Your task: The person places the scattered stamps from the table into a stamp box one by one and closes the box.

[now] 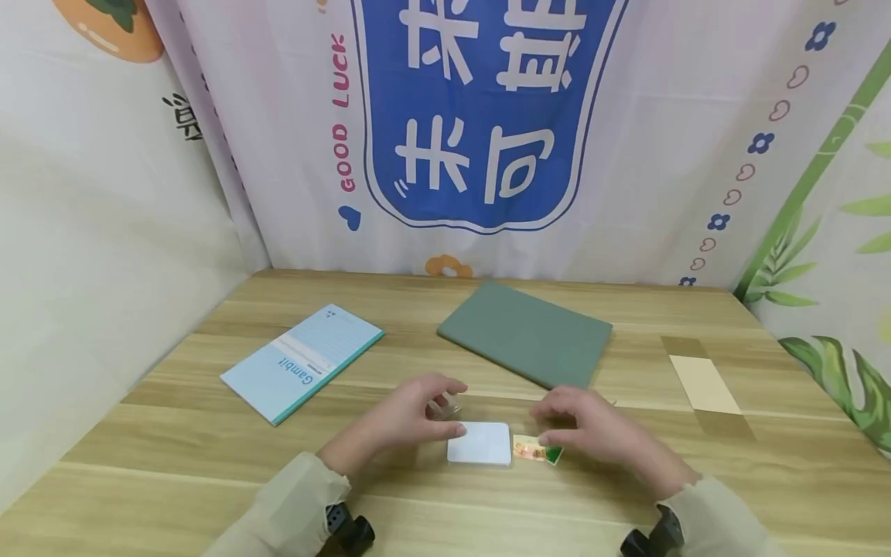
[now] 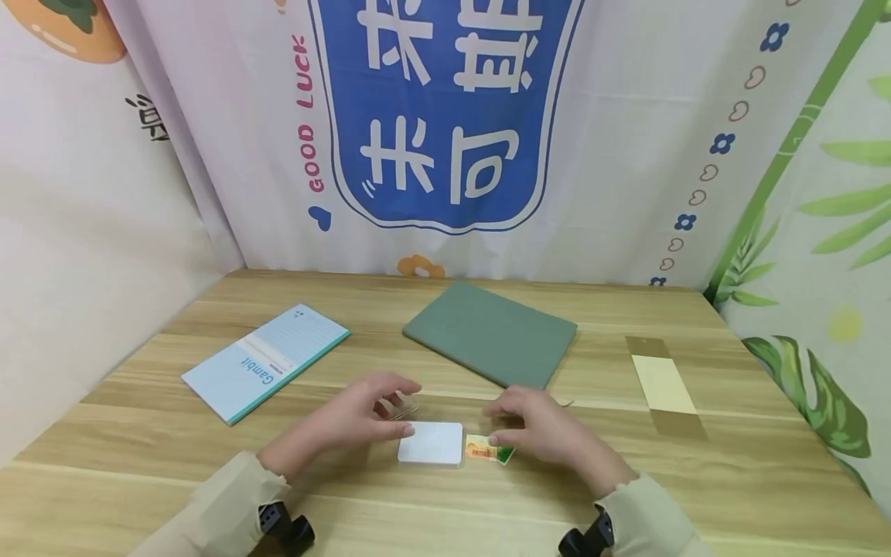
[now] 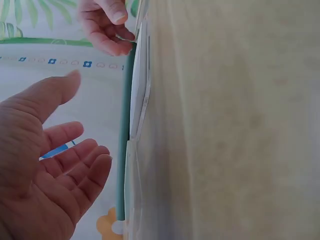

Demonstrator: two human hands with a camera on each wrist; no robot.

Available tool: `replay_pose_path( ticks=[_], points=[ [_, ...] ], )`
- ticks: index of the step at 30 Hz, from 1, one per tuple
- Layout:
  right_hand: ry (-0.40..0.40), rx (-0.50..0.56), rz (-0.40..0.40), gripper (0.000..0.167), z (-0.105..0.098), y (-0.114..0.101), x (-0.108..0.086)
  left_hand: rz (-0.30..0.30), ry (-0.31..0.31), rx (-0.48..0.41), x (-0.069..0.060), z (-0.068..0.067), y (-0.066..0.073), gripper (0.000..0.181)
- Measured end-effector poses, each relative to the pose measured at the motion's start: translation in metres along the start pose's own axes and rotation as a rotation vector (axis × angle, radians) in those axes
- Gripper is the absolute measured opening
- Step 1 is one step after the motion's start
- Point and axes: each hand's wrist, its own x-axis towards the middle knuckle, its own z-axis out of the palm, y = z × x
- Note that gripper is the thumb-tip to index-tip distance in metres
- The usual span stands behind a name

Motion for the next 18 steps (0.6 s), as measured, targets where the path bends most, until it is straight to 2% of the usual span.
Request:
replay_pose_path(
  ticks=[6,11,18],
  points=[
    [-0.008,0.151,0.006,0.032,0.008,0.008,-0.005,-0.002,-0.040,0.063,-0.008,0.001,0.000,0.051],
    [-0.009,0.235,0.016,0.027,0.014,0.013,-0.007,-0.001,-0.051,0.122,-0.014,0.002,0.000,0.054],
    [0.016,0.276,0.075,0.020,0.019,0.012,-0.005,-0.009,-0.062,0.130,-0.017,0.005,0.001,0.053]
  ],
)
